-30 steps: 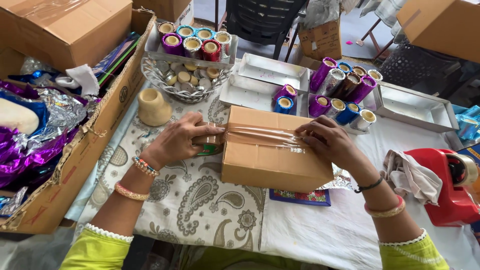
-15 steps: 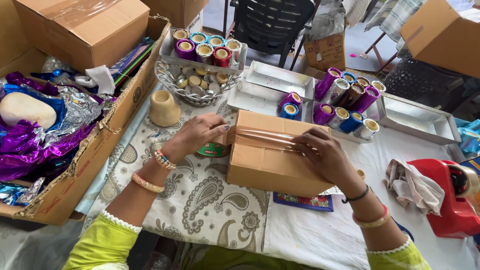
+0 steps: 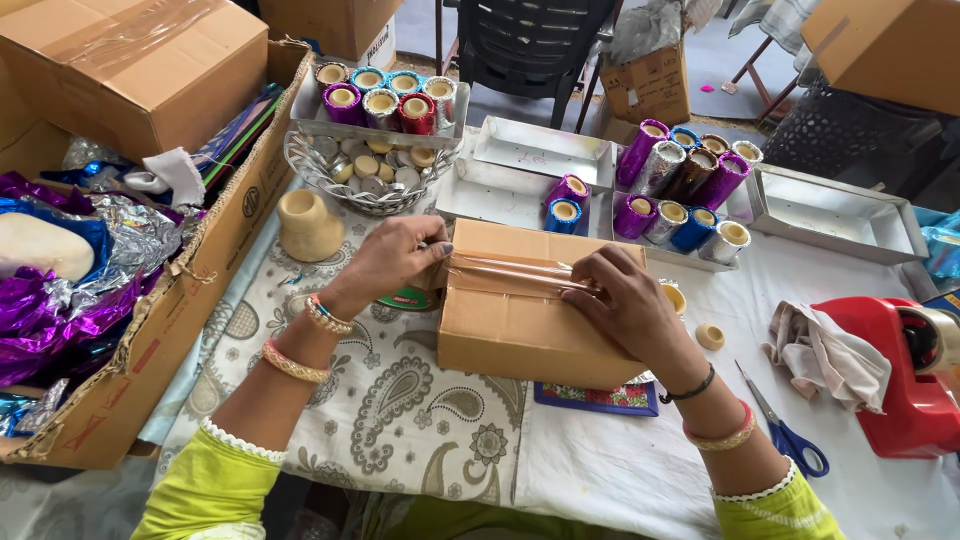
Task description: The person places multiple colorful cylindrical items into a cardboard box, arranging them in rows. They then close the box flaps and seal the package using clear packing tape and scissors.
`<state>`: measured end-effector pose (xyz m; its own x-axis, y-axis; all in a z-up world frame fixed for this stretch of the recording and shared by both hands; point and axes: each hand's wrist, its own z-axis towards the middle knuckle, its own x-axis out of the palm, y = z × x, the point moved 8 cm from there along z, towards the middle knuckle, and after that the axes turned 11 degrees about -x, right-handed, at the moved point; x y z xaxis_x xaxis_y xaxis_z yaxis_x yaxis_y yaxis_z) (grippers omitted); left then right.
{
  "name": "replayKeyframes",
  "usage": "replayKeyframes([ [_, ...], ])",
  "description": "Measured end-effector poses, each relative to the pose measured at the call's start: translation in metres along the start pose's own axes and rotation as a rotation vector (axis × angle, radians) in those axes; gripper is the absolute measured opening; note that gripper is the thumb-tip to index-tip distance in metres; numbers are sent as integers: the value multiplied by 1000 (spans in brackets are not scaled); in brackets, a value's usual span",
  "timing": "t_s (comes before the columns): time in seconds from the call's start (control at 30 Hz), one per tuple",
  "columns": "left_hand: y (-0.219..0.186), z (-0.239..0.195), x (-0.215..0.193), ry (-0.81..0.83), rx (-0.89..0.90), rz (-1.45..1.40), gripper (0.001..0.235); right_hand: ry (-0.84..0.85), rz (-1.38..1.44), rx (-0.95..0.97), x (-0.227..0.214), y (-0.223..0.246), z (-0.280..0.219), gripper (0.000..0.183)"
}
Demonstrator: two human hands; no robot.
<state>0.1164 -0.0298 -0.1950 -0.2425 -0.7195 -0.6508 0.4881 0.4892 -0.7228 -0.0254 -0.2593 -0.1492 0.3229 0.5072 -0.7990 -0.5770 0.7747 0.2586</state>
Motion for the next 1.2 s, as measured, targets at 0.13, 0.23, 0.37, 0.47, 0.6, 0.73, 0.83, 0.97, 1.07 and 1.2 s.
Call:
replayKeyframes([
  [0.13, 6, 12, -2, 62, -29, -35, 17, 29, -62, -117, -1, 8, 2, 12],
  [0.23, 0, 15, -5, 85, 78, -91, 16, 51, -79, -145, 0, 11, 4, 10],
  [0.37, 12, 25, 2, 188, -10, -72, 20, 64, -71, -155, -1, 11, 5, 9],
  [0.47, 12, 28, 5, 246, -8, -77, 25, 74, -72, -148, 1, 9, 2, 9],
  [0.6, 7, 30, 7, 301, -47, -40, 23, 14, -83, -139, -5, 10, 1, 8],
  [0.73, 22, 29, 15, 352, -154, -96, 24, -400, 359, 237, -13, -66, -47, 14],
  [0.83, 35, 28, 20, 351, -161, -47, 28, -763, 588, 236, -37, -83, -75, 6],
  [0.97, 46, 22, 29, 376, -162, -200, 23, -336, 135, 108, -45, -38, -65, 15],
  [1.07, 41, 16, 26, 342, -74, -283, 21, -111, -85, -136, -36, -1, -59, 23],
  [1.2, 46, 11, 28, 314, -128, -333, 22, -98, -211, -208, -34, 6, -65, 25],
])
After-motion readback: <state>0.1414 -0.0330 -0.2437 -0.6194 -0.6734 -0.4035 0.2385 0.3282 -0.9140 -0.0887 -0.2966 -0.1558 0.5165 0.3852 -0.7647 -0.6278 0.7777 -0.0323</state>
